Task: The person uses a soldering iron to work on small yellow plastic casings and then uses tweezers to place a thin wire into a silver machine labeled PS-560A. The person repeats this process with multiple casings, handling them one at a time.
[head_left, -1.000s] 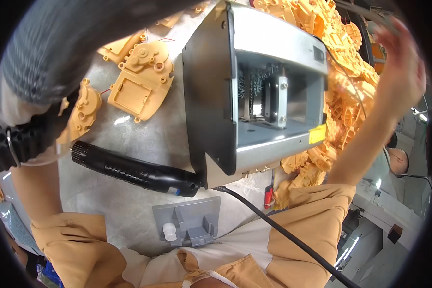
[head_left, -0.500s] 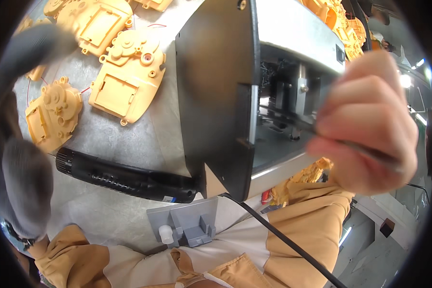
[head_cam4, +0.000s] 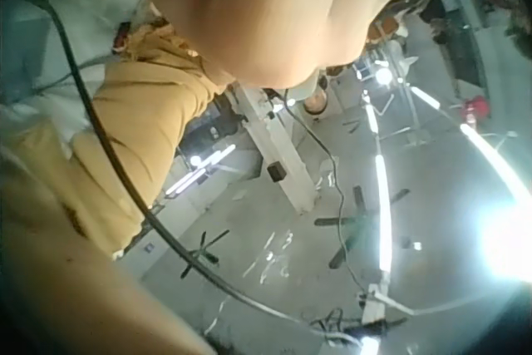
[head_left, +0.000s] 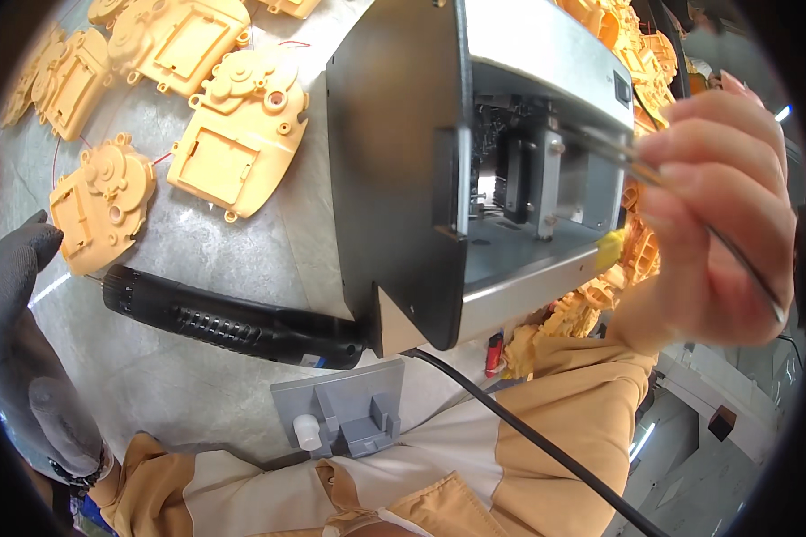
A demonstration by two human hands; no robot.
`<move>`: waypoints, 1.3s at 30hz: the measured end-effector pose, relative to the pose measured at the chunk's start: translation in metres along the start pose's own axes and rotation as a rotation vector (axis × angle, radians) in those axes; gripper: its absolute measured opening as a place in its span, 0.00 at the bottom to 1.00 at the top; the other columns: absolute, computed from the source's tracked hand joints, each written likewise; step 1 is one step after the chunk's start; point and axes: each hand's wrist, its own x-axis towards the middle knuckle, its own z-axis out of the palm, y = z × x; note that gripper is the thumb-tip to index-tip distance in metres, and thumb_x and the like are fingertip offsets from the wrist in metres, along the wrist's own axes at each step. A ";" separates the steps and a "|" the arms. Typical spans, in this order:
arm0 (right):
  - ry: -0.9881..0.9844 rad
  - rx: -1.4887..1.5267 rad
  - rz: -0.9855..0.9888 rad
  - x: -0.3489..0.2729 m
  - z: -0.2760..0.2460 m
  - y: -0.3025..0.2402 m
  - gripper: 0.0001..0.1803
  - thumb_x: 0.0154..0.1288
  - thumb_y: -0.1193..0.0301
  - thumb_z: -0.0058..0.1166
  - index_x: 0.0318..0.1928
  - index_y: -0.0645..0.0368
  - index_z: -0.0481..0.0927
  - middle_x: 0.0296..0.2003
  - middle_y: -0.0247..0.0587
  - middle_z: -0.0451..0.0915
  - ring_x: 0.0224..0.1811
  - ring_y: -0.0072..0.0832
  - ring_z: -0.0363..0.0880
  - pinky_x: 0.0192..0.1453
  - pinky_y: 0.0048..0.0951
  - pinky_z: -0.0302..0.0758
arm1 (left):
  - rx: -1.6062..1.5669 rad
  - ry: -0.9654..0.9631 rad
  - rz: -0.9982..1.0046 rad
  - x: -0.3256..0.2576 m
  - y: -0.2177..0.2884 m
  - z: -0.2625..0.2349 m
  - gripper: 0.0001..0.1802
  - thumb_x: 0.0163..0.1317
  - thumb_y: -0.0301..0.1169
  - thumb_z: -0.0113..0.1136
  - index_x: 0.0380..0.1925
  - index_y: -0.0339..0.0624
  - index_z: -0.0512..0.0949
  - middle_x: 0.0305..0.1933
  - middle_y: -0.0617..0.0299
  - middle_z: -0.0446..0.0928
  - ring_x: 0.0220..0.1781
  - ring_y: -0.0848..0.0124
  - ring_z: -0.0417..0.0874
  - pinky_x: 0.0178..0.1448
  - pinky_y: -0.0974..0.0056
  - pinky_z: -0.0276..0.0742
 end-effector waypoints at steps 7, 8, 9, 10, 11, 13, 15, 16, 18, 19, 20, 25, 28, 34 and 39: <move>-0.065 0.087 0.014 0.005 0.006 -0.006 0.13 0.39 0.75 0.64 0.28 0.62 0.76 0.22 0.42 0.78 0.29 0.35 0.76 0.53 0.50 0.64 | 0.007 -0.005 -0.020 -0.006 0.011 0.003 0.36 0.66 0.52 0.33 0.55 0.24 0.61 0.56 0.39 0.65 0.62 0.53 0.64 0.67 0.51 0.52; -0.049 0.074 0.022 0.005 0.011 -0.007 0.13 0.39 0.76 0.64 0.28 0.62 0.76 0.22 0.42 0.78 0.29 0.36 0.76 0.53 0.49 0.65 | 0.018 -0.015 -0.019 -0.004 0.014 0.004 0.36 0.66 0.52 0.33 0.55 0.24 0.61 0.57 0.39 0.65 0.62 0.53 0.64 0.67 0.51 0.51; -0.032 0.061 0.025 0.008 0.015 -0.008 0.13 0.39 0.77 0.64 0.29 0.63 0.76 0.22 0.42 0.78 0.29 0.36 0.76 0.53 0.49 0.65 | 0.031 -0.024 -0.020 -0.003 0.019 0.004 0.36 0.66 0.51 0.33 0.55 0.24 0.61 0.57 0.39 0.65 0.62 0.53 0.64 0.67 0.51 0.51; 0.008 -0.017 0.032 0.009 0.017 -0.009 0.12 0.40 0.77 0.63 0.29 0.63 0.76 0.23 0.43 0.79 0.29 0.36 0.76 0.54 0.49 0.65 | 0.044 -0.033 -0.020 -0.002 0.021 0.003 0.36 0.66 0.51 0.33 0.55 0.24 0.61 0.57 0.39 0.65 0.62 0.53 0.64 0.68 0.51 0.51; 0.055 -0.053 0.023 0.006 0.016 -0.005 0.12 0.40 0.78 0.62 0.29 0.63 0.76 0.23 0.44 0.79 0.29 0.36 0.77 0.54 0.49 0.65 | 0.049 -0.022 -0.016 -0.002 0.022 0.002 0.35 0.66 0.51 0.34 0.55 0.24 0.61 0.57 0.39 0.65 0.62 0.53 0.64 0.68 0.52 0.50; 0.056 -0.004 0.005 -0.001 0.000 -0.001 0.12 0.40 0.80 0.60 0.29 0.63 0.75 0.23 0.45 0.79 0.29 0.35 0.77 0.55 0.49 0.65 | 0.062 0.010 -0.022 -0.008 0.019 0.003 0.35 0.66 0.50 0.34 0.55 0.24 0.61 0.57 0.39 0.65 0.62 0.53 0.64 0.68 0.52 0.50; -0.035 0.085 0.019 0.002 -0.007 -0.004 0.12 0.40 0.81 0.60 0.29 0.63 0.74 0.23 0.45 0.79 0.29 0.34 0.77 0.55 0.49 0.64 | 0.074 -0.063 0.022 -0.011 0.003 -0.007 0.35 0.66 0.50 0.34 0.56 0.24 0.61 0.57 0.39 0.65 0.63 0.53 0.64 0.68 0.52 0.50; -0.090 0.151 0.030 0.006 -0.006 -0.005 0.12 0.39 0.81 0.61 0.29 0.62 0.74 0.23 0.45 0.79 0.29 0.34 0.77 0.55 0.49 0.64 | 0.081 -0.099 0.043 -0.013 -0.001 -0.011 0.35 0.66 0.50 0.34 0.56 0.24 0.61 0.57 0.39 0.65 0.63 0.53 0.64 0.68 0.52 0.50; 0.002 0.090 0.036 0.007 0.009 -0.005 0.12 0.39 0.80 0.62 0.28 0.62 0.75 0.22 0.44 0.79 0.28 0.33 0.77 0.55 0.48 0.64 | 0.118 -0.053 0.049 -0.011 0.003 -0.006 0.33 0.65 0.52 0.35 0.54 0.29 0.64 0.54 0.41 0.68 0.58 0.52 0.68 0.63 0.51 0.57; 0.046 0.056 0.048 0.007 0.017 -0.006 0.12 0.40 0.80 0.63 0.28 0.62 0.75 0.22 0.44 0.79 0.27 0.33 0.77 0.55 0.48 0.64 | 0.131 -0.031 0.056 -0.008 0.005 -0.002 0.33 0.65 0.53 0.36 0.53 0.32 0.65 0.52 0.42 0.69 0.56 0.52 0.71 0.61 0.50 0.61; 0.113 -0.041 0.045 0.006 0.019 -0.003 0.11 0.40 0.80 0.63 0.27 0.62 0.75 0.22 0.44 0.79 0.27 0.33 0.77 0.55 0.48 0.64 | 0.120 -0.048 0.079 -0.006 0.001 -0.001 0.33 0.65 0.53 0.36 0.53 0.32 0.65 0.52 0.42 0.69 0.56 0.52 0.71 0.61 0.50 0.61; -0.033 0.070 0.044 0.006 0.013 -0.004 0.10 0.41 0.82 0.61 0.27 0.62 0.76 0.24 0.43 0.80 0.28 0.34 0.77 0.55 0.47 0.65 | 0.119 -0.053 0.033 -0.009 0.000 -0.003 0.33 0.65 0.53 0.36 0.53 0.32 0.65 0.52 0.42 0.70 0.56 0.52 0.71 0.60 0.50 0.63; 0.053 -0.082 0.032 0.008 0.022 -0.010 0.11 0.39 0.84 0.58 0.28 0.62 0.76 0.25 0.43 0.80 0.30 0.34 0.77 0.55 0.48 0.65 | 0.126 -0.073 0.073 -0.010 0.002 -0.007 0.32 0.65 0.52 0.37 0.53 0.32 0.66 0.51 0.42 0.70 0.55 0.52 0.71 0.60 0.50 0.63; -0.038 0.151 0.015 0.006 0.008 -0.002 0.11 0.43 0.84 0.55 0.32 0.64 0.74 0.24 0.46 0.80 0.30 0.35 0.76 0.54 0.45 0.65 | 0.061 -0.023 0.028 -0.008 0.002 0.001 0.31 0.65 0.51 0.39 0.52 0.32 0.66 0.50 0.43 0.70 0.55 0.53 0.71 0.60 0.51 0.62; 0.166 0.022 0.028 0.003 0.018 0.002 0.11 0.45 0.84 0.55 0.32 0.62 0.75 0.22 0.45 0.80 0.29 0.34 0.76 0.54 0.44 0.65 | 0.071 -0.073 0.064 -0.006 0.001 0.000 0.31 0.65 0.51 0.39 0.52 0.32 0.66 0.50 0.43 0.71 0.55 0.53 0.71 0.60 0.52 0.62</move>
